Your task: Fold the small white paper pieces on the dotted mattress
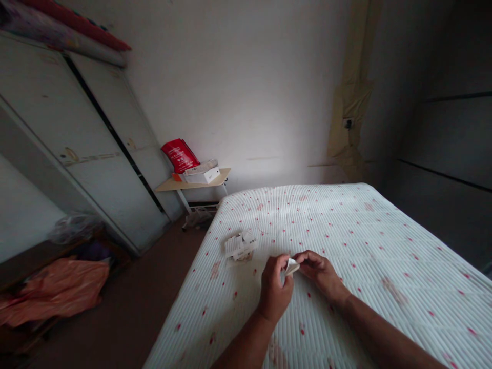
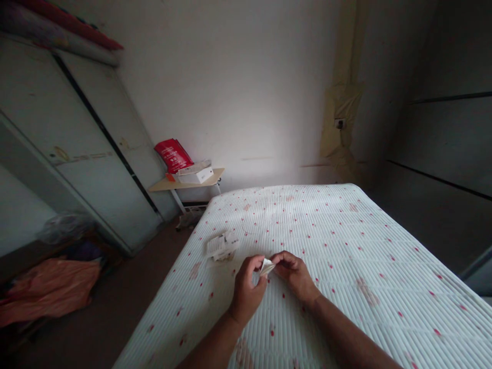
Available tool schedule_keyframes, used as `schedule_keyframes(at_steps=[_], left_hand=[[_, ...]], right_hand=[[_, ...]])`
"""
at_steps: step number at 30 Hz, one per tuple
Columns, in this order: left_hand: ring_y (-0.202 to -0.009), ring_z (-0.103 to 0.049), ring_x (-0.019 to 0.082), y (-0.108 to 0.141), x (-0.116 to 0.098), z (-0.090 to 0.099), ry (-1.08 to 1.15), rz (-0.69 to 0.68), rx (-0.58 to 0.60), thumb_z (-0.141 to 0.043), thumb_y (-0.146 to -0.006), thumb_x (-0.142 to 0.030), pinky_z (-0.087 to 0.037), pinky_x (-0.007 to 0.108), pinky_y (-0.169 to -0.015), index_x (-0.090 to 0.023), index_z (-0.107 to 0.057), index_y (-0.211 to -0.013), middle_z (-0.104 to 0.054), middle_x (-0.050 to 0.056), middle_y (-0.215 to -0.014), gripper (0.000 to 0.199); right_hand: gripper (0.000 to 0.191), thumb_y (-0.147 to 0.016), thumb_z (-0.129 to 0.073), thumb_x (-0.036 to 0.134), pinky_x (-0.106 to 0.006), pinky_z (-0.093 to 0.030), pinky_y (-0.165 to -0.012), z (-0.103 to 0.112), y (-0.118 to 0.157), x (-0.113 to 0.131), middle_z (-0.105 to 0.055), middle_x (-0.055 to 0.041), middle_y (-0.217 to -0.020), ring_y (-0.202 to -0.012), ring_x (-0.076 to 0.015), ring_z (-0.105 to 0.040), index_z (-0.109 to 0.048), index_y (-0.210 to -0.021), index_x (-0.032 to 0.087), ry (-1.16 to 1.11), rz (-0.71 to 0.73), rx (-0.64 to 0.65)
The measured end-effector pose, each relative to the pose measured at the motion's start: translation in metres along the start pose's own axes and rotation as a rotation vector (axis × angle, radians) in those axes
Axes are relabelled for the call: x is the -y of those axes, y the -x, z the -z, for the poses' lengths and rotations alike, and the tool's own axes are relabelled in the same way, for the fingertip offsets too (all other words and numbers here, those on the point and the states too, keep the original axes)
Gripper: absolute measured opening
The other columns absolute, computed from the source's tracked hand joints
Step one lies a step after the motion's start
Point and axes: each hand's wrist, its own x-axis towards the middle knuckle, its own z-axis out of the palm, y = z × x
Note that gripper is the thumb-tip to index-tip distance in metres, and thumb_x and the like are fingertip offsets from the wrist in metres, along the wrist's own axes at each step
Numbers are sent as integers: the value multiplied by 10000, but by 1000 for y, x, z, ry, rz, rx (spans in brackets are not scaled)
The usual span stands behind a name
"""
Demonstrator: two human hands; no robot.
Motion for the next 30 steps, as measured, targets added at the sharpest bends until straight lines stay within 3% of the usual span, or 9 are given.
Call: schedule_keyframes(at_steps=[4,8,11,16,23,26,30], left_hand=[[-817,-521,204,1,1,1,-275,-236,66,-436,-689,6,-448,336,-720,-180,-560,-974,-572,65,-815,362],[-743,-492,199,0,0,1,-390,-343,97,-417,-740,-17,-426,334,-673,-167,-552,-802,-544,51,-711,211],[-742,-484,188,-1,-1,2,-365,-349,70,-397,-743,-10,-419,321,-668,-170,-517,-707,-544,48,-711,203],[-782,-483,178,-2,-1,3,-278,-344,22,-392,-724,12,-422,315,-705,-171,-513,-702,-562,48,-767,221],[-840,-491,182,-4,1,5,-271,-319,-74,-440,-689,23,-420,327,-755,-168,-528,-686,-557,53,-841,211],[-814,-489,179,-3,1,5,-303,-303,-47,-443,-663,30,-417,322,-735,-172,-532,-685,-556,43,-814,221],[-846,-489,186,-2,1,5,-334,-249,51,-424,-617,48,-425,329,-751,-176,-564,-742,-561,43,-833,292]], right_hand=[[196,-647,-637,266,-255,-409,-581,2,0,-5,-563,26,-642,-594,-128,-508,-581,-823,198,32,-25,-26],[215,-642,-613,236,-227,-319,-466,6,2,-11,-455,72,-503,-450,-89,-392,-593,-851,191,68,-112,19],[217,-636,-620,237,-239,-354,-498,3,4,-5,-505,59,-524,-471,-97,-431,-617,-847,186,49,-126,48],[176,-623,-614,216,-298,-439,-698,-1,5,8,-651,-23,-765,-721,-167,-572,-652,-789,173,-53,-93,111],[194,-678,-644,312,-274,-450,-629,3,3,4,-616,-4,-750,-657,-135,-547,-627,-806,167,-114,-168,34],[226,-660,-686,341,-255,-439,-575,0,3,-1,-580,15,-688,-601,-117,-519,-601,-775,165,-80,-171,67],[230,-651,-689,318,-228,-403,-537,1,1,-6,-551,31,-662,-578,-102,-493,-568,-781,173,-48,-131,10]])
